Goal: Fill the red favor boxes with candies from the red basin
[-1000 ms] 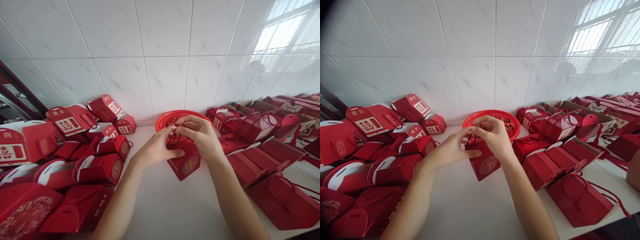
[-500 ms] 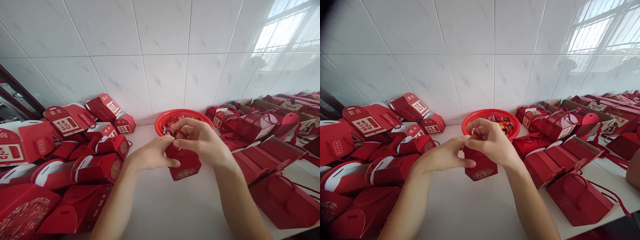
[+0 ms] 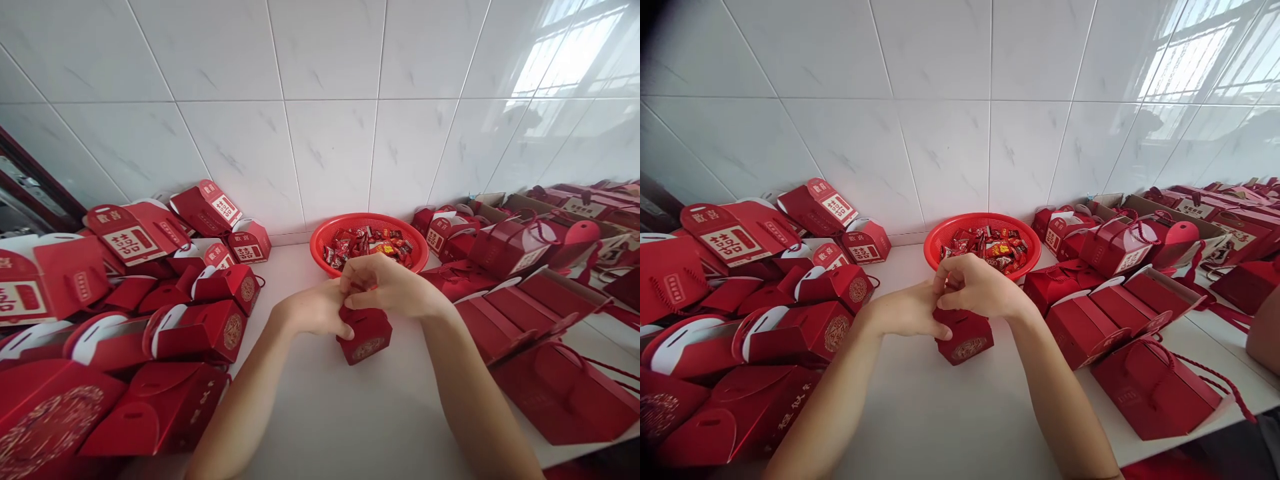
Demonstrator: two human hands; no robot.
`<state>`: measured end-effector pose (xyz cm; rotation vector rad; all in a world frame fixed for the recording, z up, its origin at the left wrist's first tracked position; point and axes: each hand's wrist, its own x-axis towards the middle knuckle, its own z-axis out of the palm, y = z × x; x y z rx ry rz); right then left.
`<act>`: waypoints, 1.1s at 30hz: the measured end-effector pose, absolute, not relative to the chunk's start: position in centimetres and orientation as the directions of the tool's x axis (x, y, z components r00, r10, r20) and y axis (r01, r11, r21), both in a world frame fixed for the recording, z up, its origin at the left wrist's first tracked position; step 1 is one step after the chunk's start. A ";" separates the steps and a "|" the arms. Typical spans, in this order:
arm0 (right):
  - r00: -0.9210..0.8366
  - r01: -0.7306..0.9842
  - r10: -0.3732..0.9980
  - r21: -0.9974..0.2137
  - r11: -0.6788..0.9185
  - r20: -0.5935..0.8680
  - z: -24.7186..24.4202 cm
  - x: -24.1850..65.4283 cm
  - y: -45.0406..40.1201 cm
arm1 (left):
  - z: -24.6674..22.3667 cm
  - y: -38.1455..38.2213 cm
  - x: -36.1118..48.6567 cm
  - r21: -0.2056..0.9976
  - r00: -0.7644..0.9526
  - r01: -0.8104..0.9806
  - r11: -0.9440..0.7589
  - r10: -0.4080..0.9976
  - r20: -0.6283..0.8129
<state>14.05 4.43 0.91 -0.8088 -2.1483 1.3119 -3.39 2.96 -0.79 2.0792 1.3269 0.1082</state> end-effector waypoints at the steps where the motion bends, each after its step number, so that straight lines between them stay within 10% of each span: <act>1: -0.706 0.269 0.703 -0.888 0.373 0.081 0.7 14.1 4.7 | -1.3 3.3 -3.2 0.549 0.471 0.796 -0.256 0.831 -0.295; 20: -0.744 0.365 0.668 -0.830 0.421 0.012 0.3 15.0 5.8 | -2.1 4.5 -2.8 0.558 0.525 0.773 -0.301 0.798 -0.296; 33: -0.523 -0.238 0.783 -0.940 0.244 0.336 1.8 15.7 5.3 | 1.0 2.9 -5.1 0.760 0.638 0.409 -0.506 0.754 0.159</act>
